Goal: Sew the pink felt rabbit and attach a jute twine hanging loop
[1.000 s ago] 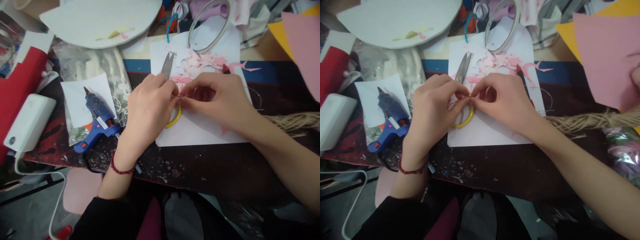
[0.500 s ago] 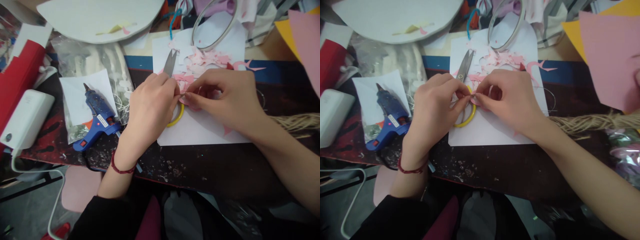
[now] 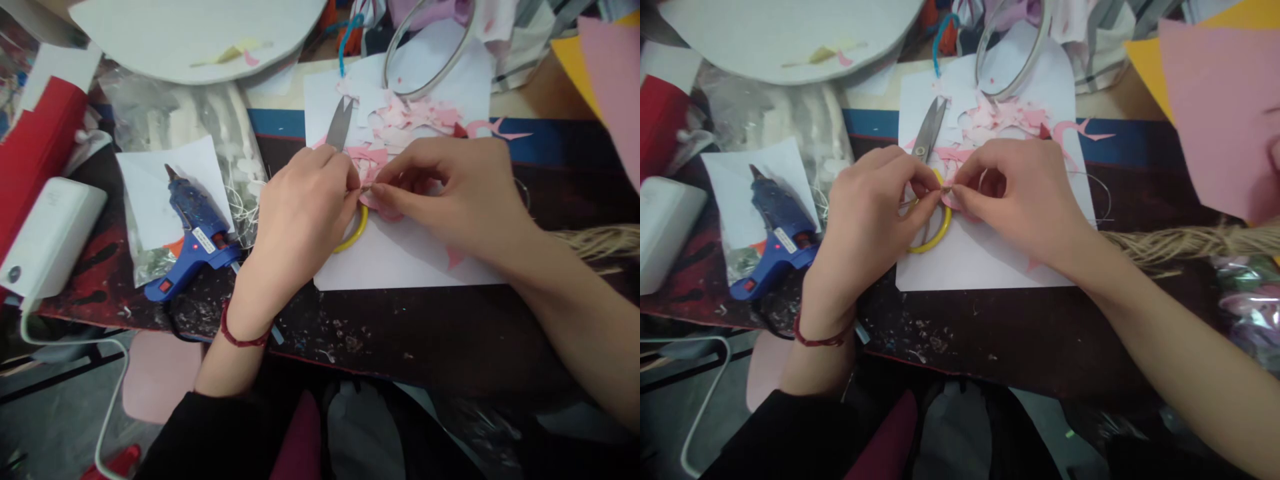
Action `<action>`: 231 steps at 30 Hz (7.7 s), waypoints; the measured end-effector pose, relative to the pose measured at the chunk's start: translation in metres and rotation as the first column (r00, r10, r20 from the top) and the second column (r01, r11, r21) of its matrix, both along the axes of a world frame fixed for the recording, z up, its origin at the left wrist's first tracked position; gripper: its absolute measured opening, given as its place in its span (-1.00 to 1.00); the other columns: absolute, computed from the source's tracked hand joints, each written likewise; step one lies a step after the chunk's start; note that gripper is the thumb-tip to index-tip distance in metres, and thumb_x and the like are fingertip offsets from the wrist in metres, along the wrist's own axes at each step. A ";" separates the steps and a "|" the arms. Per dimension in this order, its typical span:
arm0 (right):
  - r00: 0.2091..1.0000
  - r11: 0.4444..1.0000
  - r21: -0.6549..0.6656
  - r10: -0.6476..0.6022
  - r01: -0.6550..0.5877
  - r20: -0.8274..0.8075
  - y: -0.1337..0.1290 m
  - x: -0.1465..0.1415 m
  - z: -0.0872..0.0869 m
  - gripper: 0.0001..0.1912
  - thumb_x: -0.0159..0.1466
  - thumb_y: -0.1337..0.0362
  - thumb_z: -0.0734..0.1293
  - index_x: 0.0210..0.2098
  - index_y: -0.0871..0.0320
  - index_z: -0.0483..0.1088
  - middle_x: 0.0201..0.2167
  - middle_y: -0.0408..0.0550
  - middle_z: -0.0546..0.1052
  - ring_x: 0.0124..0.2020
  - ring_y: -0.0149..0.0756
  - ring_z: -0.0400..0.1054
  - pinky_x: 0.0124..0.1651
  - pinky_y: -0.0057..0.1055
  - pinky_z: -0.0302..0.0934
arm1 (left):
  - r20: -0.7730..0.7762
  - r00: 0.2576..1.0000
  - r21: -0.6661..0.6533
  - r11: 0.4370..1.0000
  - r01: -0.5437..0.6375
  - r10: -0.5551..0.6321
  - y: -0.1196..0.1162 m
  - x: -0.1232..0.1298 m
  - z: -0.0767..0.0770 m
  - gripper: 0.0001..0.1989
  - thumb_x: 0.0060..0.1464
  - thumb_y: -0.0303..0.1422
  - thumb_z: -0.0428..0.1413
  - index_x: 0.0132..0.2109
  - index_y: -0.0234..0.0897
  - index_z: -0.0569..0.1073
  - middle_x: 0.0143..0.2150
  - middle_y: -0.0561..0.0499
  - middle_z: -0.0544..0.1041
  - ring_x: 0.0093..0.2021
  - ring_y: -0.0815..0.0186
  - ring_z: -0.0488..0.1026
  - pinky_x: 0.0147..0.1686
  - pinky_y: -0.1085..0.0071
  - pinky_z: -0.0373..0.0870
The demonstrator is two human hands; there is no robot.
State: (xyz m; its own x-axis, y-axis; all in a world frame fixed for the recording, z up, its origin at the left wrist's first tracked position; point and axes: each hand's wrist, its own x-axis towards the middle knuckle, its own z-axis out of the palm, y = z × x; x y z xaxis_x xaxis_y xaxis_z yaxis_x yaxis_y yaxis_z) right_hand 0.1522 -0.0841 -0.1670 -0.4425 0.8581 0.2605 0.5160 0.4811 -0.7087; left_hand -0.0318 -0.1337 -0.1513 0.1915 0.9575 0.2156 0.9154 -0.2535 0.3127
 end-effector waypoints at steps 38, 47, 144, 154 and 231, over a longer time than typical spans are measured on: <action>1.000 0.998 -0.057 -0.002 0.002 0.012 -0.001 0.002 0.000 -0.92 0.21 0.16 0.50 -0.36 -0.01 0.58 -0.48 -0.16 0.56 -0.43 -0.24 0.42 -0.34 -0.26 0.20 | -0.026 1.000 0.013 1.000 -0.016 0.017 0.000 0.003 0.004 -0.90 0.31 -0.35 0.07 -0.21 -0.12 0.45 -0.17 -0.06 0.56 -0.13 0.12 0.47 -0.21 0.13 0.37; 1.000 0.999 -0.024 0.028 -0.028 0.002 0.000 0.000 -0.002 -0.94 0.21 0.20 0.50 -0.32 -0.01 0.57 -0.44 -0.17 0.56 -0.42 -0.26 0.41 -0.28 -0.23 0.26 | 0.043 0.999 -0.040 0.999 -0.022 0.023 0.001 0.004 0.004 -0.84 0.31 -0.33 -0.01 -0.19 -0.08 0.47 -0.16 -0.12 0.54 -0.09 0.02 0.45 -0.13 0.04 0.37; 0.999 0.999 0.023 0.032 -0.032 -0.018 0.002 0.000 -0.002 -0.89 0.26 0.15 0.46 -0.30 0.03 0.56 -0.47 -0.15 0.58 -0.51 -0.30 0.39 -0.39 -0.30 0.24 | -0.089 0.996 0.037 0.999 0.024 -0.020 -0.002 0.002 -0.003 -0.92 0.30 -0.44 0.02 -0.20 -0.25 0.39 -0.22 -0.09 0.51 -0.14 0.11 0.45 -0.16 0.21 0.37; 0.993 0.988 0.123 0.088 -0.097 0.074 0.004 -0.005 -0.004 -0.92 0.28 0.22 0.44 -0.35 0.03 0.52 -0.43 -0.14 0.54 -0.45 -0.28 0.37 -0.30 -0.24 0.19 | -0.056 0.998 0.056 0.998 0.018 -0.015 -0.003 0.001 -0.006 -0.92 0.28 -0.44 0.03 -0.21 -0.23 0.40 -0.23 -0.09 0.51 -0.15 0.11 0.45 -0.19 0.21 0.38; 0.995 0.992 0.125 0.005 -0.018 0.103 0.005 0.010 0.000 -0.88 0.28 0.13 0.46 -0.38 -0.04 0.56 -0.41 -0.15 0.61 -0.42 -0.20 0.43 -0.31 -0.21 0.19 | -0.142 0.986 0.095 0.990 0.102 -0.088 -0.006 0.002 0.000 -0.74 0.35 -0.36 -0.01 -0.19 -0.19 0.59 -0.15 -0.11 0.56 -0.08 0.00 0.36 -0.14 0.09 0.36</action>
State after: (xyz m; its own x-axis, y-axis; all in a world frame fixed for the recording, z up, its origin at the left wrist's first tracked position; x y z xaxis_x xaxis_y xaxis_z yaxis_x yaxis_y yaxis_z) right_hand 0.1626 -0.0796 -0.1674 -0.4820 0.8162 0.3186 0.5769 0.5693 -0.5857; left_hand -0.0303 -0.1402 -0.1513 0.3153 0.9078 0.2766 0.9178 -0.3658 0.1542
